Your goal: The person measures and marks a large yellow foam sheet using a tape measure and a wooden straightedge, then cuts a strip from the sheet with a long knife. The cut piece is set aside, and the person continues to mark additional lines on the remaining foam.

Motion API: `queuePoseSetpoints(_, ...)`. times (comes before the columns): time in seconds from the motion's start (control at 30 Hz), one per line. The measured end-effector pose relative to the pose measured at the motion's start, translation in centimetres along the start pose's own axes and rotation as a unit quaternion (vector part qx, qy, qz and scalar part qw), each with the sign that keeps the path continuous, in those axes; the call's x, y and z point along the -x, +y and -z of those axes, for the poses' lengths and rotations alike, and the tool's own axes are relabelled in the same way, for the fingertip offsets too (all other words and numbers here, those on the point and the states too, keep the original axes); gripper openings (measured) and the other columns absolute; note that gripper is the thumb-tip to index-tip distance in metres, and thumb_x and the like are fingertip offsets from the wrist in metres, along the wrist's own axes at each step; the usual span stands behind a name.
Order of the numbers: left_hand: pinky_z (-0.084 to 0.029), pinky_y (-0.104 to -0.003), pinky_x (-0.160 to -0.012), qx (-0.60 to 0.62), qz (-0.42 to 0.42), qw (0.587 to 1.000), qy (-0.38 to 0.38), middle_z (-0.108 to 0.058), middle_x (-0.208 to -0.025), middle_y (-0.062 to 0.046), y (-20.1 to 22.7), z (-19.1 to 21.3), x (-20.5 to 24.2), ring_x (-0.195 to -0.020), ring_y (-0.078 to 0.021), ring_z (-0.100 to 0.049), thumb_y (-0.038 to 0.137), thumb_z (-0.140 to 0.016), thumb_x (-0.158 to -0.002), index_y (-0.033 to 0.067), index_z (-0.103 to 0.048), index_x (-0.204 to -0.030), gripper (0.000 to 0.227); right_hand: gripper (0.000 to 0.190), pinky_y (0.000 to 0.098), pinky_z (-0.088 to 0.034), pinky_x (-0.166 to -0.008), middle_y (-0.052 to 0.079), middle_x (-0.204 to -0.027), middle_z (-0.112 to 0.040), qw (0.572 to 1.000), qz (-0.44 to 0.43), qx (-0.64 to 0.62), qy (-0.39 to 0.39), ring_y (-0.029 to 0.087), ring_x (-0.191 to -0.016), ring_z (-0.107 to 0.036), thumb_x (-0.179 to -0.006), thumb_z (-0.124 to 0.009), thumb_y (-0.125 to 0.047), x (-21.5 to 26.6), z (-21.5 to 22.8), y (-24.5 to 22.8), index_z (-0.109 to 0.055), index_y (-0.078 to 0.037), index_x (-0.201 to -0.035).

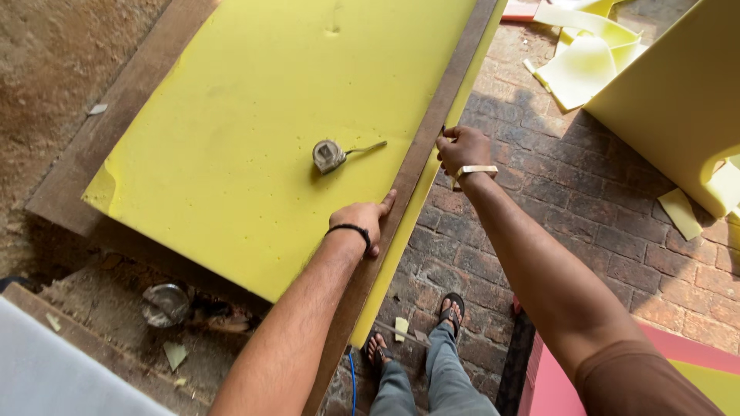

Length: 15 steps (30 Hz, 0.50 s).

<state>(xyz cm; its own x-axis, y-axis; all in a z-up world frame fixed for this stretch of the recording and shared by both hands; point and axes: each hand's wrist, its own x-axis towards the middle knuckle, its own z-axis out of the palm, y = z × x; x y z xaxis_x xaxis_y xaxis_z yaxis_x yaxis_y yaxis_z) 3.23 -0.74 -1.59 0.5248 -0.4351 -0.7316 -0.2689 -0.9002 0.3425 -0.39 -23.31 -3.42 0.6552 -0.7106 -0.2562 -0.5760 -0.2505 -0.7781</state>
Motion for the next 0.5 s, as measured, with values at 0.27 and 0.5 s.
queuePoseSetpoints(0.27, -0.061, -0.036, -0.076, -0.136, -0.073, 0.988, 0.007, -0.078, -0.091, -0.003, -1.1, 0.5, 1.0, -0.073, -0.0159, -0.072, 0.0, -0.074, -0.085, 0.0488, -0.013, -0.161, 0.109, 0.032, 0.0316, -0.058, -0.054, 0.013, -0.072, -0.077, 0.991, 0.054, 0.007, -0.12, 0.015, -0.056, -0.073, -0.088, -0.074, -0.02, 24.2, -4.2, 3.4, -0.074, -0.001, -0.114)
queuePoseSetpoints(0.5, -0.055, -0.038, -0.094, -0.144, -0.095, 0.985, 0.026, -0.072, -0.126, 0.0, -0.4, 1.1, 2.9, -0.104, -0.0176, -0.07, -0.002, -0.079, -0.079, 0.0492, -0.01, -0.159, 0.118, 0.028, 0.0299, -0.059, -0.06, 0.013, -0.075, -0.078, 0.946, 0.129, 0.043, -0.294, 0.014, -0.061, -0.074, -0.085, -0.076, -0.02, 35.9, -4.9, 3.1, -0.077, -0.004, -0.109)
